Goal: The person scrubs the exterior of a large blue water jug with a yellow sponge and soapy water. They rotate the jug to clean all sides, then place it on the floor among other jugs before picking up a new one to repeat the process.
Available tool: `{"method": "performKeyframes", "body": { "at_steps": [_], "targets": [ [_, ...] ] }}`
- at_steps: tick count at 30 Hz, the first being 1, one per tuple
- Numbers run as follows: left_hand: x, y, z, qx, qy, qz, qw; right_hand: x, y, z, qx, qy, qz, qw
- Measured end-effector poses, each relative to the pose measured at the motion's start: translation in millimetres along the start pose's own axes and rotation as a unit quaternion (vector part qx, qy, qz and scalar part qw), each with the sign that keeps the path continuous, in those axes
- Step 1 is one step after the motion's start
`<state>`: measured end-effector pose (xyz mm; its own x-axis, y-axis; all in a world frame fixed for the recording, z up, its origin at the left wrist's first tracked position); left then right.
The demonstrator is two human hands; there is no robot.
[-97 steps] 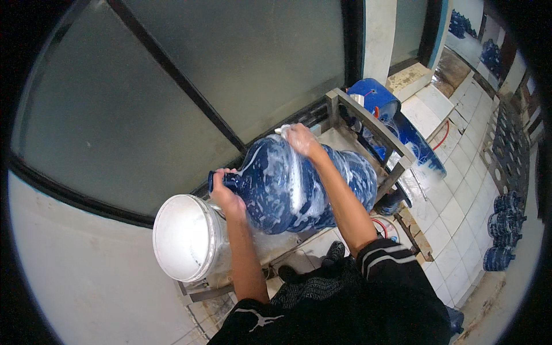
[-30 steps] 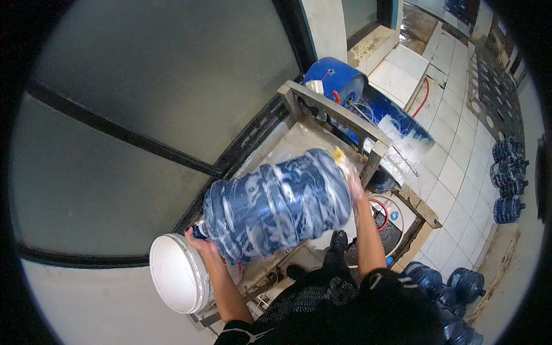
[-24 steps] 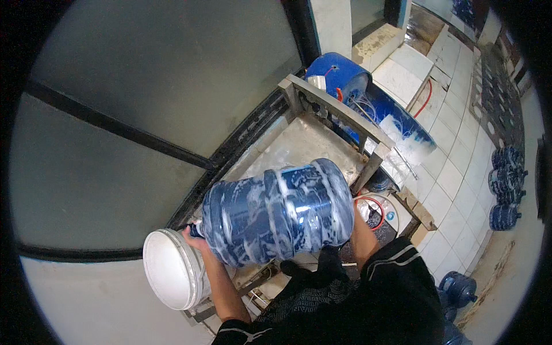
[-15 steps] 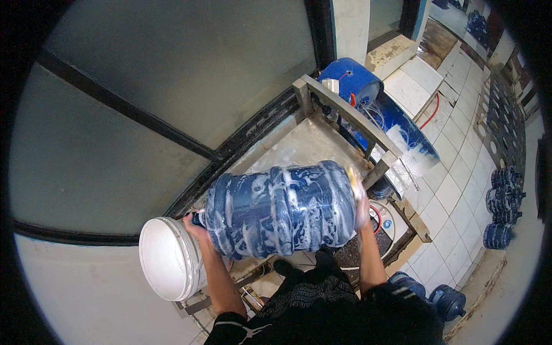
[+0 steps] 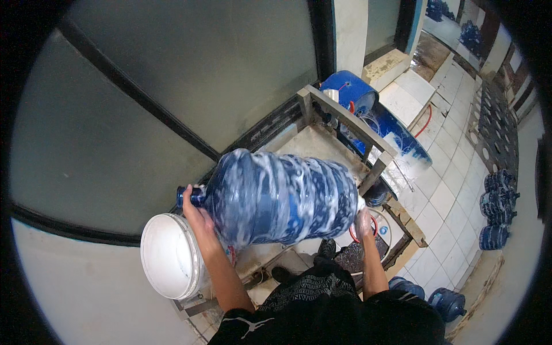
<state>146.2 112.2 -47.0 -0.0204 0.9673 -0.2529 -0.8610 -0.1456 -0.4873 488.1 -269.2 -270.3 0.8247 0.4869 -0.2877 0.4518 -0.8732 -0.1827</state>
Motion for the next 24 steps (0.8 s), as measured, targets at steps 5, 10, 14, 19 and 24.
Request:
{"method": "performKeyframes", "body": {
  "at_steps": [5,10,14,19,24],
  "targets": [
    [-20,-71,2,-0.107,0.031,-0.234,0.966,-18,-43,-151,-0.359,0.343,0.126,0.859],
    [9,-43,1,-0.005,-0.055,-0.062,0.996,17,-97,-151,-0.419,0.168,0.046,0.891],
    [0,-32,1,0.052,-0.039,0.035,0.997,-116,-130,-121,-0.284,0.475,0.162,0.817],
    [9,-25,11,0.008,-0.077,-0.066,0.995,-82,-153,-190,-0.217,0.421,0.068,0.878],
    [-8,-24,3,-0.001,-0.088,-0.04,0.995,-14,-210,-210,-0.513,0.188,-0.079,0.834]
  ]
}}
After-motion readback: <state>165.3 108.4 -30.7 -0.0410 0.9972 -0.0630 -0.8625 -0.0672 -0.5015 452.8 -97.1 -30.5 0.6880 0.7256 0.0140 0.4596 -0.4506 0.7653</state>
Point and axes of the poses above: each hand's wrist, its own x-axis towards the middle knuckle, its own y-axis out of the back of the hand, z = x × y, the point moved 10 cm from there along x, towards the middle knuckle, and after that the axes turned 2 degrees about z, right-handed, at the moved point
